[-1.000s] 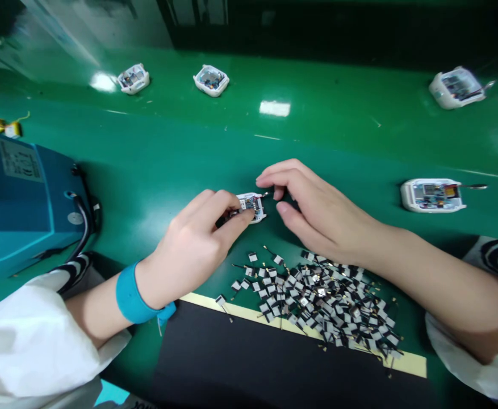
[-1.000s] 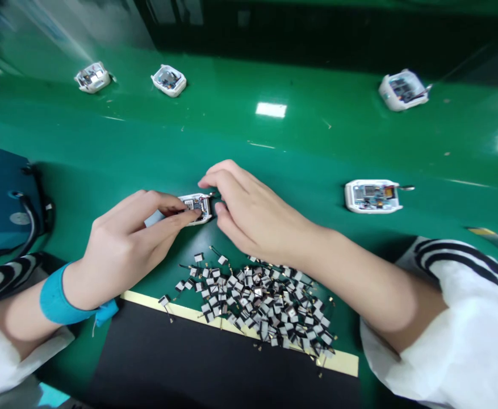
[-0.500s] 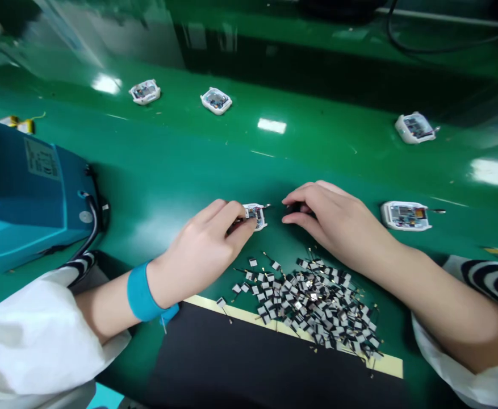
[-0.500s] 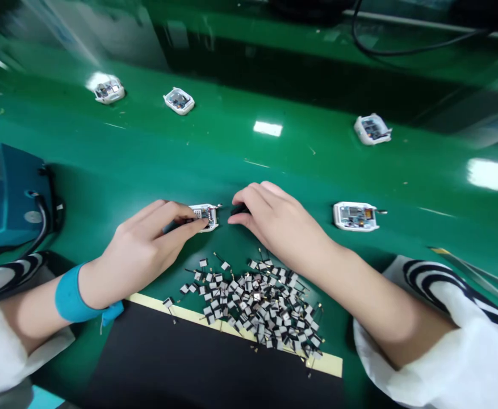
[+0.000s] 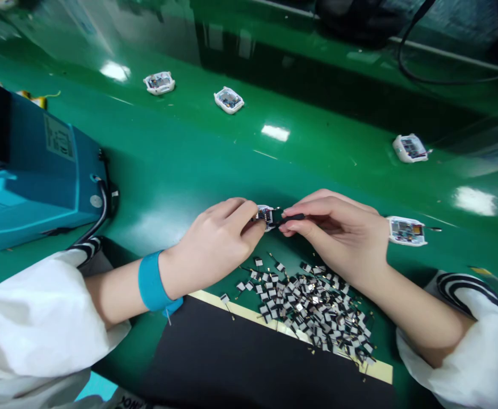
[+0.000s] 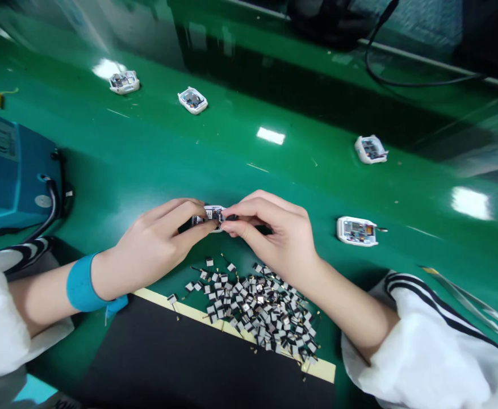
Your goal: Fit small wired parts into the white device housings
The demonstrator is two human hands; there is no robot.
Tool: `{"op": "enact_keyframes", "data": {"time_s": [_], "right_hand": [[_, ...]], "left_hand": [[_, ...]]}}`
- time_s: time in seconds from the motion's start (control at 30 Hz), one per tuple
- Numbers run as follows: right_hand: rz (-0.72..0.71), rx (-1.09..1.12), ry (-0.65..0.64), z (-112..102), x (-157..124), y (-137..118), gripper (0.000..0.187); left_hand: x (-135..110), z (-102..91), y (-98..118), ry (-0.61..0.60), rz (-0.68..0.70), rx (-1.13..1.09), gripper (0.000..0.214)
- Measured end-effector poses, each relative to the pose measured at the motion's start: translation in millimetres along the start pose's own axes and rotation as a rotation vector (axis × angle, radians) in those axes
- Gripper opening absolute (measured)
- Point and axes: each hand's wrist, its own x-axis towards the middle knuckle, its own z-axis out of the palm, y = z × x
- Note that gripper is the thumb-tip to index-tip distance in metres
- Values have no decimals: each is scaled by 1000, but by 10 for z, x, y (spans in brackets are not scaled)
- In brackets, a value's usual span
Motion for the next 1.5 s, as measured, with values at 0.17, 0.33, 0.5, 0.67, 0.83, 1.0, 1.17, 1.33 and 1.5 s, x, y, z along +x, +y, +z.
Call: {"op": "enact_keyframes", "data": {"time_s": [0.17, 0.33, 0.5, 0.67, 0.83, 1.0, 1.17, 1.33, 1.5], "right_hand": [[-123, -156, 44, 29, 7, 18, 7], [-240, -291, 47, 66, 0, -49, 7], [-266, -283, 62, 146, -26, -43, 7], [-245, -211, 100, 182, -21, 24, 11], [-184, -142, 105, 183, -8, 53, 19], [-161, -127, 77, 180, 7, 74, 22], [-154, -124, 60, 179, 18, 102, 23], [-175, -99, 37, 182, 26, 129, 27], [-213, -145, 24, 196, 27, 140, 29]], "left_hand": [[-6, 13, -2, 2, 4, 17, 23], [-10, 26, -5, -1, 4, 17, 23], [-9, 46, -4, 51, 9, 8, 24], [-15, 53, -3, 53, 4, 9, 24], [-14, 54, 3, 44, -2, 39, 23], [-23, 67, 7, 29, -16, 30, 25], [-32, 70, 7, 22, -47, -4, 25], [-31, 62, -7, 32, -28, -13, 26], [-36, 70, -27, 48, -10, -3, 24]]}}
